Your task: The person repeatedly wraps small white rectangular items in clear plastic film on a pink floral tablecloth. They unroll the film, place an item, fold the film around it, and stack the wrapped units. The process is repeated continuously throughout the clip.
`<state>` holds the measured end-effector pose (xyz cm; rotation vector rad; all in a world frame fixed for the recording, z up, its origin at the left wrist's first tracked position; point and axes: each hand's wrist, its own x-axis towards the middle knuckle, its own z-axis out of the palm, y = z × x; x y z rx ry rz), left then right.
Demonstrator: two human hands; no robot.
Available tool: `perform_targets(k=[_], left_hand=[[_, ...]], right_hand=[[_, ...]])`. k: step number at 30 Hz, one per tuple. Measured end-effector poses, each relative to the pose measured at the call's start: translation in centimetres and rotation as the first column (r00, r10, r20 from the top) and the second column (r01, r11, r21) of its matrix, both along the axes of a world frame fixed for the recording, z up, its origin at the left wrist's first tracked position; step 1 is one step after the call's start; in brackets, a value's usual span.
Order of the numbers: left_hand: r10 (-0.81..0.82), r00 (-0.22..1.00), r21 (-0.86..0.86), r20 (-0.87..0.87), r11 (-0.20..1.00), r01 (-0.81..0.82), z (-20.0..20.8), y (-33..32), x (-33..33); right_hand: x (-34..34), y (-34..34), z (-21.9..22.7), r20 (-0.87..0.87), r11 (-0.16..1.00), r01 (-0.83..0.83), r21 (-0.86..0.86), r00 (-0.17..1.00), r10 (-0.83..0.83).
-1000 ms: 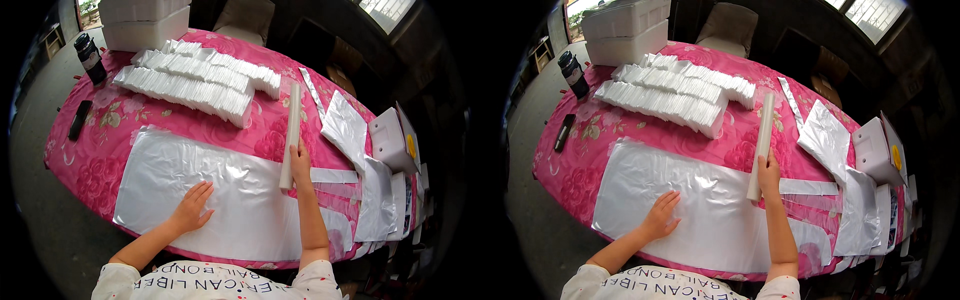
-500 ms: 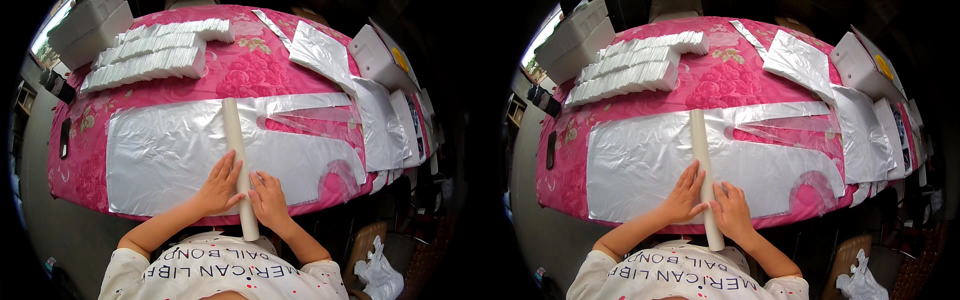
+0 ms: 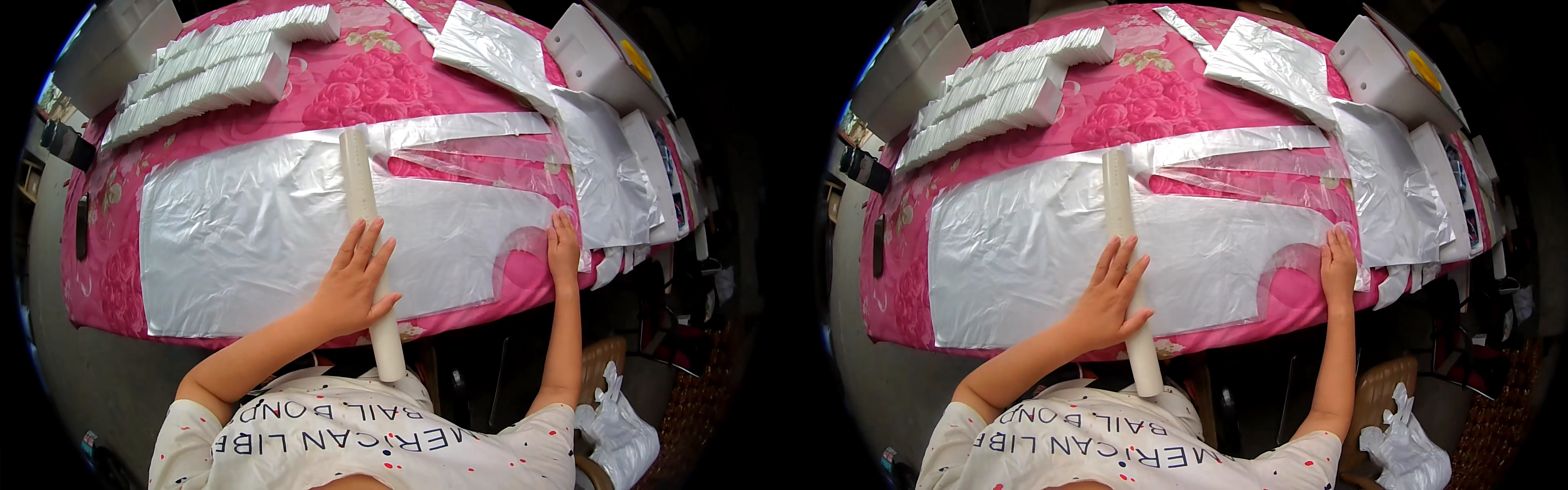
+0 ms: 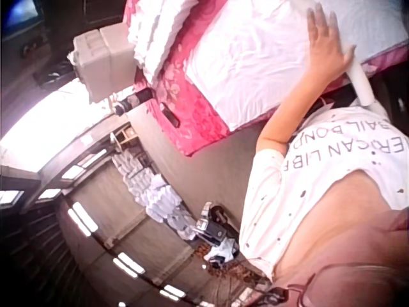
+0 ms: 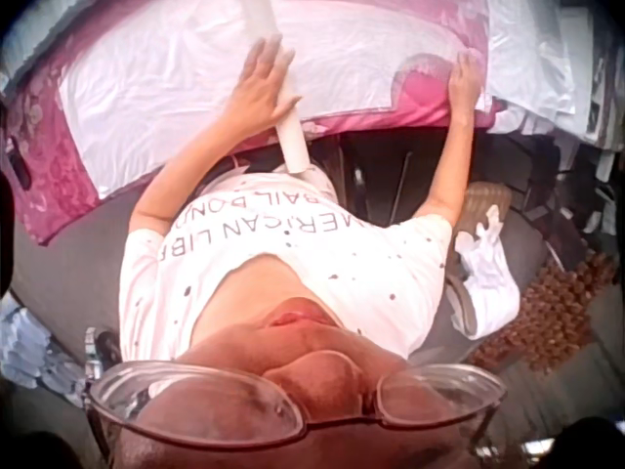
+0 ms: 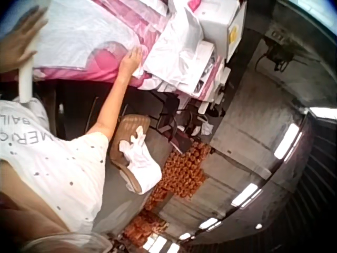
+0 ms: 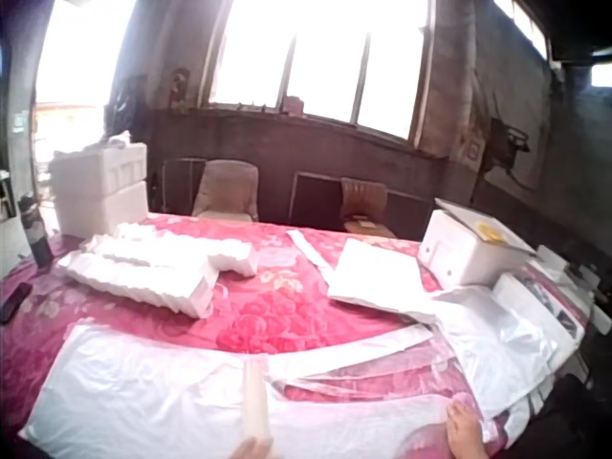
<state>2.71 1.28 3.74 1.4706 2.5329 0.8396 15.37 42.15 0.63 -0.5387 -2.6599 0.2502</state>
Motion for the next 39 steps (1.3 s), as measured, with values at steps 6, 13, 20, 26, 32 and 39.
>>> perform_targets(k=[6, 13, 20, 26, 32, 39], left_hand=[[-0.008, 1.000, 0.053, -0.002, 0.999, 0.008, 0.1, 0.7, 0.1], [-0.315, 0.286, 0.417, 0.905, 0.792, -0.446, 2.2, 0.8, 1.2], [0.137, 0.144, -0.071, 0.980, 0.919, -0.389, 2.8, -11.7, -7.8], [0.446, 0.370, -0.297, 0.815, 0.870, -0.393, 2.8, -23.6, -13.8], [0.433, 0.895, -0.394, -0.106, 0.808, -0.438, 5.6, -23.0, -14.1], [-0.199, 0.978, -0.333, -0.056, 0.927, 0.169, 11.4, -10.2, -2.5]], right_hand=[[-1.3, -4.9, 4.5, -0.240, 0.998, 0.066, 0.003, 0.969, -0.063], [-3.5, -24.0, 9.1, -0.266, 0.359, -0.405, -0.841, 0.888, 0.376], [-1.2, -29.0, 9.4, -0.135, 0.615, -0.573, -0.541, 0.781, 0.609], [0.6, -29.8, 8.2, 0.375, 0.820, -0.162, -0.549, 0.829, 0.415], [0.1, -30.2, 6.9, 0.425, 0.702, -0.016, -0.712, 0.786, 0.449], [0.3, -29.4, 6.4, 0.421, 0.658, 0.049, -0.752, 0.803, 0.422]])
